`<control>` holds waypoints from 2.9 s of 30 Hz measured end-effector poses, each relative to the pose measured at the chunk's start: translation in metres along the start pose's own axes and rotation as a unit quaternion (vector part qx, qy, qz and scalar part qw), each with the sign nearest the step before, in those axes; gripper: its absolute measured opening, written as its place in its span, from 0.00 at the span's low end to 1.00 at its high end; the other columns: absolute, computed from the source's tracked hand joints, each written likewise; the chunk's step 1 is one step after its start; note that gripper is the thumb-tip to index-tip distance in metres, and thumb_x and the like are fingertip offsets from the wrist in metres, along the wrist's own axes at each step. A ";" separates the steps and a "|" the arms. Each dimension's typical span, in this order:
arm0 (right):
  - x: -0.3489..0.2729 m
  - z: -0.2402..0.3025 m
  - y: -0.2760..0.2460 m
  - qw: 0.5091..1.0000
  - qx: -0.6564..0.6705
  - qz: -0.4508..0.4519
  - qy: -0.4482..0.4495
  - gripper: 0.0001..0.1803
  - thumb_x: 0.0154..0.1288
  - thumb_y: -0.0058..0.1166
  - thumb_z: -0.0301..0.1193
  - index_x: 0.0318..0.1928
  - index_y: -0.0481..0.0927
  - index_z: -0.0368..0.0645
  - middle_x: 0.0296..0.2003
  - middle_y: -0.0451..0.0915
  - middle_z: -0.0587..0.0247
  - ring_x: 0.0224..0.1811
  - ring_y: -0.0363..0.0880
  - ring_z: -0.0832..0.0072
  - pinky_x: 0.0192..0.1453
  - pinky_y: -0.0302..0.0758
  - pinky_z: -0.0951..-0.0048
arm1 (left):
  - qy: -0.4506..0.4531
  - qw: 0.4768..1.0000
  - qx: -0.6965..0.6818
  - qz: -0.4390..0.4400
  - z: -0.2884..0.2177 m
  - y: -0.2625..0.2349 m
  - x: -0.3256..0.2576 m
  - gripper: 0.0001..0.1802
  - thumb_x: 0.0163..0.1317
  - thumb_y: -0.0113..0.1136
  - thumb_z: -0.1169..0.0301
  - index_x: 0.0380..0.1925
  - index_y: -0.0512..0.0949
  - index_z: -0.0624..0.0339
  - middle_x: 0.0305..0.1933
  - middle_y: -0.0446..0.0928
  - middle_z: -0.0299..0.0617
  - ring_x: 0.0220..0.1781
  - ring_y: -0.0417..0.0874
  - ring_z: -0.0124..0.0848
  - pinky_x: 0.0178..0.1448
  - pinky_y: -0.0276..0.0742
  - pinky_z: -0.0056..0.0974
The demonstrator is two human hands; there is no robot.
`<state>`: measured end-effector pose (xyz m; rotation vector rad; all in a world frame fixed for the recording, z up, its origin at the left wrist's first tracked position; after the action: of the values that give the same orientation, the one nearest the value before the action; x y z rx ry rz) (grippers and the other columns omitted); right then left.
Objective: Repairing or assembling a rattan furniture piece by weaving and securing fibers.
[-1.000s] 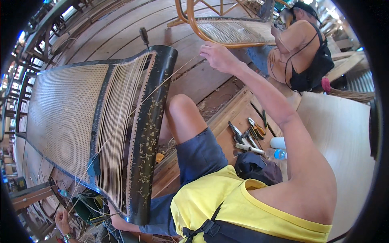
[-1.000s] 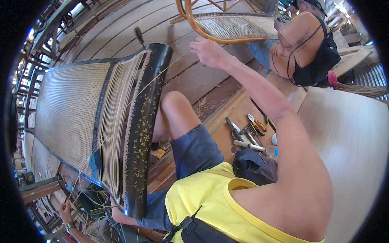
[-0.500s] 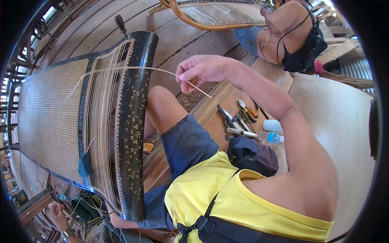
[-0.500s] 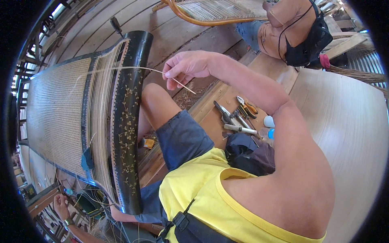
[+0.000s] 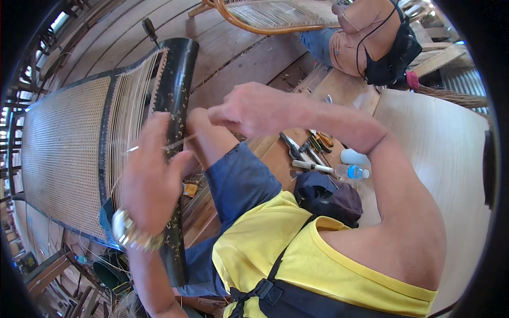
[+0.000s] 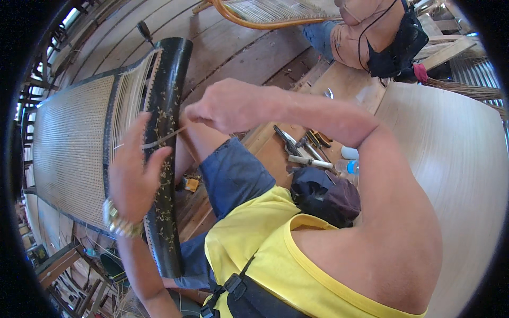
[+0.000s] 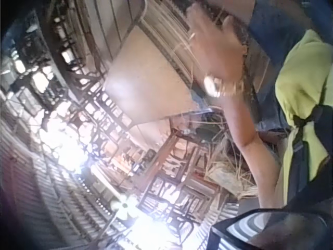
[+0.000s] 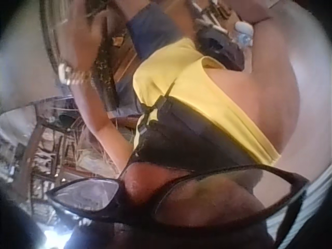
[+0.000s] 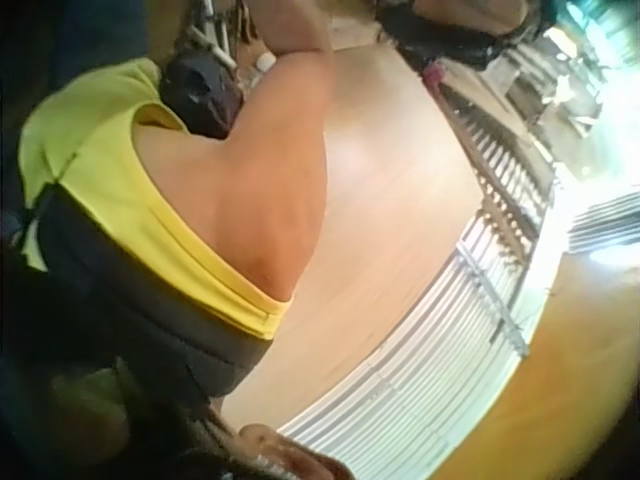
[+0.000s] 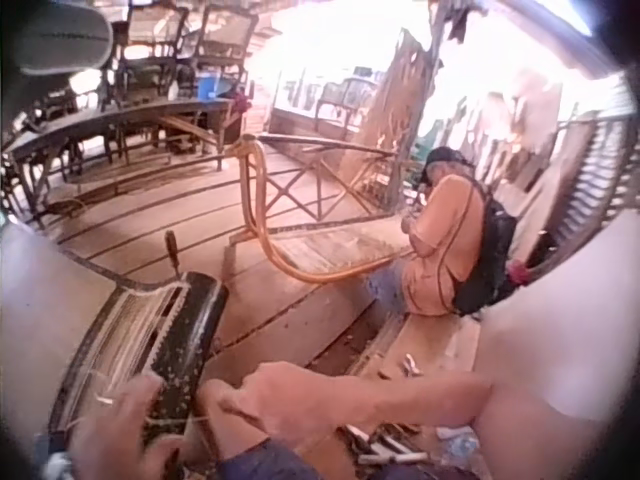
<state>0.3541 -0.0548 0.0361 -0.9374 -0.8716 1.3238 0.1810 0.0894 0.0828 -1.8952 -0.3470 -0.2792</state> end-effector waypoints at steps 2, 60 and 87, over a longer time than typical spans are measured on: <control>-0.001 0.006 -0.003 0.991 -0.078 -0.072 -0.083 0.05 0.61 0.55 0.30 0.38 0.78 0.45 0.25 0.80 0.63 0.32 0.81 0.60 0.43 0.77 0.60 | -0.119 0.981 -0.028 0.152 0.005 0.036 0.007 0.15 0.66 0.59 0.68 0.51 0.78 0.61 0.42 0.83 0.54 0.41 0.84 0.52 0.46 0.78 0.51; -0.108 -0.055 0.149 0.431 0.780 -0.223 0.395 0.07 0.73 0.55 0.34 0.40 0.79 0.44 0.31 0.82 0.66 0.21 0.72 0.83 0.24 0.68 0.82 | -0.408 0.780 -0.459 0.120 -0.039 0.148 -0.113 0.16 0.75 0.53 0.65 0.45 0.81 0.68 0.28 0.84 0.39 0.30 0.80 0.20 0.38 0.73 0.27; -0.148 -0.138 0.082 0.504 0.580 -0.486 0.416 0.06 0.66 0.60 0.25 0.43 0.79 0.43 0.35 0.83 0.61 0.27 0.76 0.80 0.31 0.73 0.78 | -0.404 0.777 -0.446 0.184 -0.031 0.143 -0.122 0.09 0.72 0.57 0.69 0.42 0.81 0.65 0.30 0.82 0.34 0.28 0.74 0.14 0.32 0.65 0.23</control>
<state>0.4401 -0.2093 -0.0922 0.1851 0.3978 0.0886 0.1202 0.0014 -0.0748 -2.9148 -0.4319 0.8286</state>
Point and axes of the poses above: each hand's wrist, its own x-axis towards the middle knuckle, its own y-axis out of the palm, z = x × y, the point moved 3 cm from there along x, towards the middle knuckle
